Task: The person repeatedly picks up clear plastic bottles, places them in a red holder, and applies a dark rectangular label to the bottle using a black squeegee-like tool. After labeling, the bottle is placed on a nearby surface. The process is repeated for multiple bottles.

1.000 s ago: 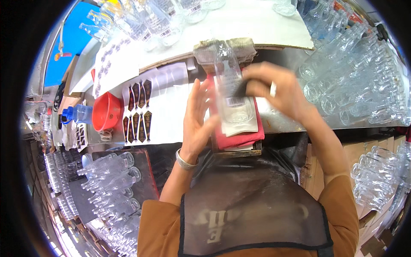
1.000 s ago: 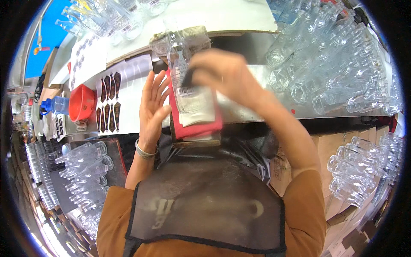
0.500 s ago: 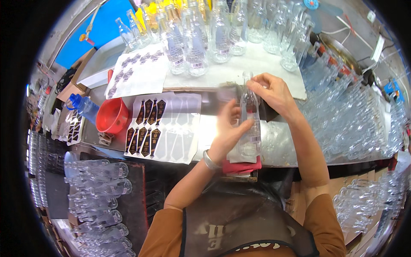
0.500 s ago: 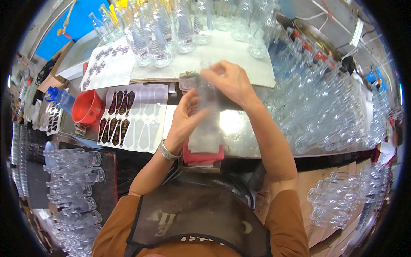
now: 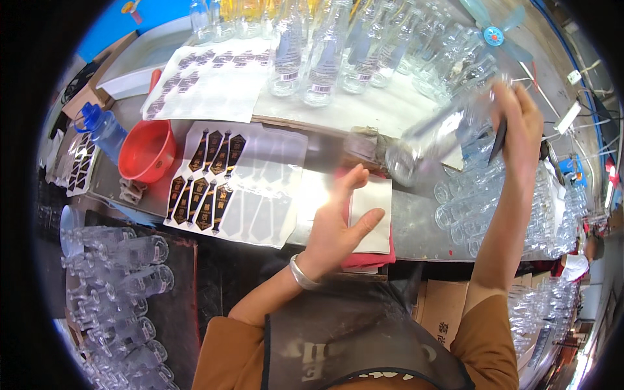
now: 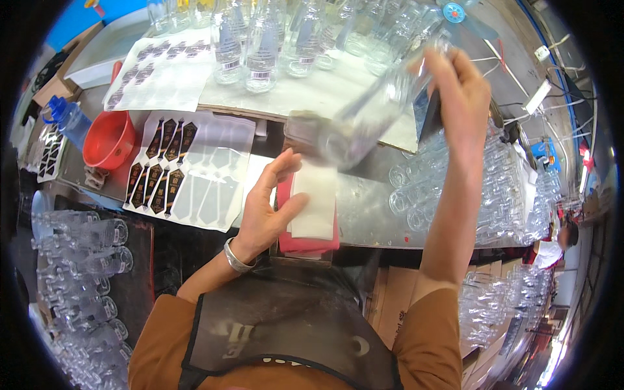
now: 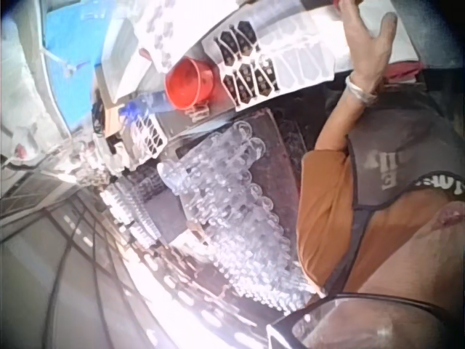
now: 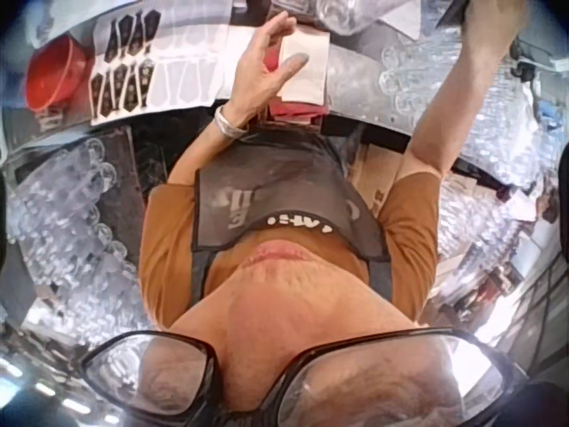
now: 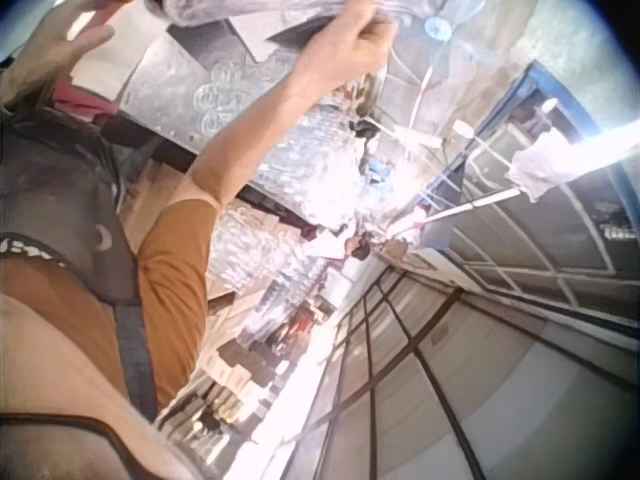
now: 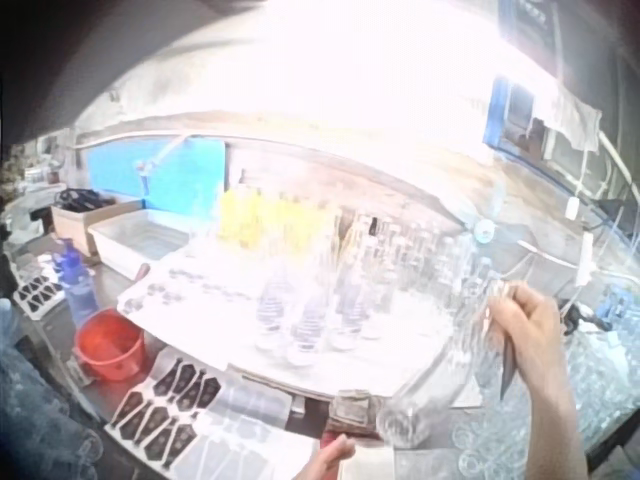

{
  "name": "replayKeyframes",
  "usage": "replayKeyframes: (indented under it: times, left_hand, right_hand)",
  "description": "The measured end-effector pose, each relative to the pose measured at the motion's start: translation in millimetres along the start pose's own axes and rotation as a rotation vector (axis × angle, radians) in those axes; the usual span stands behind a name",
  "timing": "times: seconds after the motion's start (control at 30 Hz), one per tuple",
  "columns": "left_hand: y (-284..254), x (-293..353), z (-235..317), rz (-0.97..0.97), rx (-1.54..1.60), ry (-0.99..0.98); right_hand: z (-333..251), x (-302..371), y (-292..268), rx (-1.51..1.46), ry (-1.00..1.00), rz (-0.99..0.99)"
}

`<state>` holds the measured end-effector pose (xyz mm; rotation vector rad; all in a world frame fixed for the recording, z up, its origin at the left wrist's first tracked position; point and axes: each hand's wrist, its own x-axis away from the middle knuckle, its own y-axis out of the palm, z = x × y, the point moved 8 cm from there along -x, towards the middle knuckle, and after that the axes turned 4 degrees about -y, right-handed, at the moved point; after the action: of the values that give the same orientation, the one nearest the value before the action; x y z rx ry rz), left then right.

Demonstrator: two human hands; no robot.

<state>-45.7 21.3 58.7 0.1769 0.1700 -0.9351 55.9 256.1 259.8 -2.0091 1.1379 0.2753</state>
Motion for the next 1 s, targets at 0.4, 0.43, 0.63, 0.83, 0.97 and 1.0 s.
replayKeyframes:
  times: [0.4, 0.43, 0.63, 0.83, 0.97, 1.0]
  left_hand:
    - [-22, -4, -37, 0.009, -0.008, -0.151]
    - [-21, -5, -39, 0.004, -0.01, -0.156]
    - [-9, -6, -40, -0.036, -0.028, -0.179]
    - [1, 2, -39, -0.051, -0.025, -0.186]
    - [23, 5, -29, -0.135, -0.011, -0.148]
    - [28, 6, -27, -0.152, -0.004, -0.144]
  right_hand:
    - [63, -100, 87, 0.107, -0.037, -0.039]
    - [65, -102, 87, 0.11, -0.04, -0.023]
    - [45, -104, 95, 0.127, 0.018, -0.17]
    - [41, -118, -6, 0.355, -0.199, 0.205]
    - [145, -120, -34, 0.9, -0.142, -0.007]
    - [151, -108, -39, 0.748, -0.157, 0.032]
